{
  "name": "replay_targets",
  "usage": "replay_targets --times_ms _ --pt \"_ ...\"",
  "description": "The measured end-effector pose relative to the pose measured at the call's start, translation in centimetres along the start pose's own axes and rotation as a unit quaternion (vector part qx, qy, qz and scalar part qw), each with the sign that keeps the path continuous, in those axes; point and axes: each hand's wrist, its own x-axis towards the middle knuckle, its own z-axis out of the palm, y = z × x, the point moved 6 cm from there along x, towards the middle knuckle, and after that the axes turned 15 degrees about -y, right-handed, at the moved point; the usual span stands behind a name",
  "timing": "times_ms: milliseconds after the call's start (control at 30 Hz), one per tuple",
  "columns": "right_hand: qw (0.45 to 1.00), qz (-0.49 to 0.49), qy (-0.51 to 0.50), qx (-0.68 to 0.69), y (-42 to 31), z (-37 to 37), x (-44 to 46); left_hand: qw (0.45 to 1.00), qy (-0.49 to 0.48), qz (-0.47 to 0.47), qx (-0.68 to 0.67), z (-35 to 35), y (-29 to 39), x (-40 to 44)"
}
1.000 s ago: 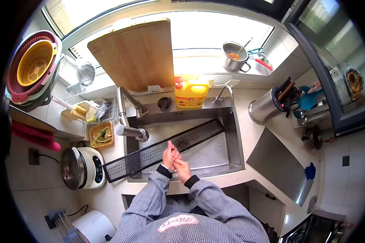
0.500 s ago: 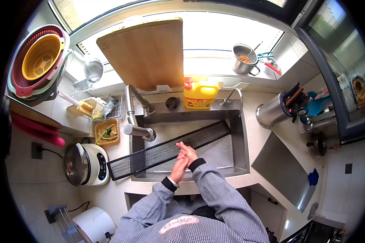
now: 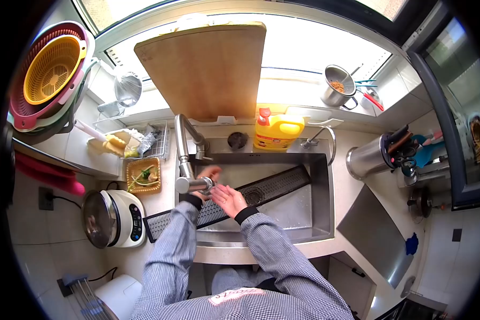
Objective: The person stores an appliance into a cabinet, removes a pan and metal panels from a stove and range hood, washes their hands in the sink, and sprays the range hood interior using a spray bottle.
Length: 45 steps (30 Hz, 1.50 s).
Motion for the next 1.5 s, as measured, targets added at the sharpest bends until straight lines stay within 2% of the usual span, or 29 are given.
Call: replay_targets --times_ms 33,100,167,200,267,300,367,400,433,467,533,567,600,667,700,767,800,833,900,933,1000,1033,1100,1133,1167,1200,1367,1467,1500 --pt "1.000 -0.002 0.001 0.012 0.2 -0.3 0.7 0.997 0.041 0.058 0.029 1.0 -0.1 -1.3" --pt "0.999 0.000 -0.052 -0.009 0.5 -1.6 2.8 0.987 0.084 -0.054 -0.127 2.8 -0.5 -3.5" --pt "0.988 0.000 0.072 -0.136 0.5 -4.1 4.2 0.968 0.145 -0.016 -0.206 3.1 -0.7 -4.0" --pt "0.997 -0.028 0.031 -0.071 0.7 -5.8 6.1 0.967 0.150 -0.017 -0.207 3.9 -0.9 -3.8" --pt "0.998 -0.014 0.008 -0.067 1.0 -4.9 6.6 0.828 0.174 -0.026 -0.532 6.3 -3.3 -3.5" --pt "0.998 -0.005 -0.017 -0.060 1.0 -4.1 6.9 0.828 0.178 -0.025 -0.531 6.5 -4.2 -3.6" --pt "0.997 0.005 -0.042 -0.057 1.2 -3.9 7.6 0.500 0.169 0.027 -0.849 8.7 -6.0 -3.6" --pt "0.998 0.022 -0.044 -0.024 1.7 -5.0 7.8 0.490 0.120 0.052 -0.862 9.1 -6.0 -3.5" --pt "0.998 0.038 -0.045 0.009 2.2 -5.7 7.7 0.487 0.123 0.054 -0.863 8.5 -4.3 -3.5" --pt "0.995 0.046 -0.090 0.026 2.4 -4.3 7.1 0.534 0.179 -0.044 -0.825 7.5 -1.6 -3.6" --pt "0.991 0.057 -0.113 -0.032 2.0 -4.2 6.9 0.795 0.191 -0.002 -0.575 8.9 -8.5 -3.1" --pt "0.985 0.065 -0.138 -0.085 1.9 -4.0 7.0 0.874 0.225 0.002 -0.431 9.7 -11.7 -3.1" --pt "0.974 0.073 -0.162 -0.138 1.8 -4.2 7.1 0.941 0.126 -0.091 -0.302 9.7 -12.6 -2.7" --pt "0.945 0.088 -0.208 -0.238 2.2 -4.7 7.0 0.969 0.024 -0.184 -0.163 10.6 -13.8 -3.3" --pt "0.940 0.063 -0.190 -0.275 1.8 -7.5 8.2 0.989 0.042 -0.128 -0.061 9.5 -11.5 -3.4" --pt "0.925 0.018 -0.147 -0.351 1.1 -13.1 10.5 0.986 0.073 -0.018 0.148 7.2 -4.5 -5.0" --pt "0.909 0.087 -0.216 -0.347 0.7 -9.0 9.7 0.966 -0.083 -0.116 -0.215 6.5 -1.9 -4.7" --pt "0.884 0.156 -0.282 -0.339 0.4 -4.2 8.5 0.966 -0.081 -0.118 -0.215 6.1 -1.5 -4.3" --pt "0.850 0.222 -0.346 -0.330 1.9 -2.7 7.6 0.988 0.148 0.042 0.035 2.6 1.4 -4.3" --pt "0.783 0.133 -0.209 -0.570 2.1 -4.9 8.1 0.995 0.054 -0.078 0.024 2.4 -0.1 -4.0" --pt "0.327 -0.133 -0.163 -0.922 0.4 -3.8 6.3 0.995 -0.033 -0.083 0.042 1.9 -1.6 -3.0" --pt "0.325 -0.132 -0.161 -0.922 0.2 -1.8 5.5 0.986 -0.123 -0.088 0.062 2.4 -2.2 -2.6" --pt "0.390 0.007 -0.152 -0.908 0.3 3.2 4.0 0.981 -0.154 -0.102 -0.053 2.7 -2.2 -2.9" --pt "0.371 0.067 -0.133 -0.917 0.2 3.1 3.9 0.930 -0.094 -0.150 -0.321 3.3 -3.1 -3.3" --pt "0.370 0.068 -0.131 -0.917 0.0 2.7 4.0 0.804 -0.027 -0.188 -0.563 4.3 -3.8 -3.8" --pt "0.349 0.053 -0.145 -0.924 0.2 2.6 4.0 0.772 -0.011 -0.185 -0.608 4.1 -2.9 -3.9" --pt "0.340 -0.066 -0.087 -0.934 -0.8 1.7 3.9 0.736 0.116 -0.111 -0.657 7.5 -2.6 -4.1" --pt "0.262 -0.173 -0.065 -0.947 -0.5 -2.7 4.4 0.833 0.217 -0.154 -0.484 6.5 -2.6 -4.6" --pt "0.489 -0.123 0.014 -0.863 -1.1 -3.2 4.8 0.853 0.202 -0.175 -0.448 5.7 -2.2 -4.4"
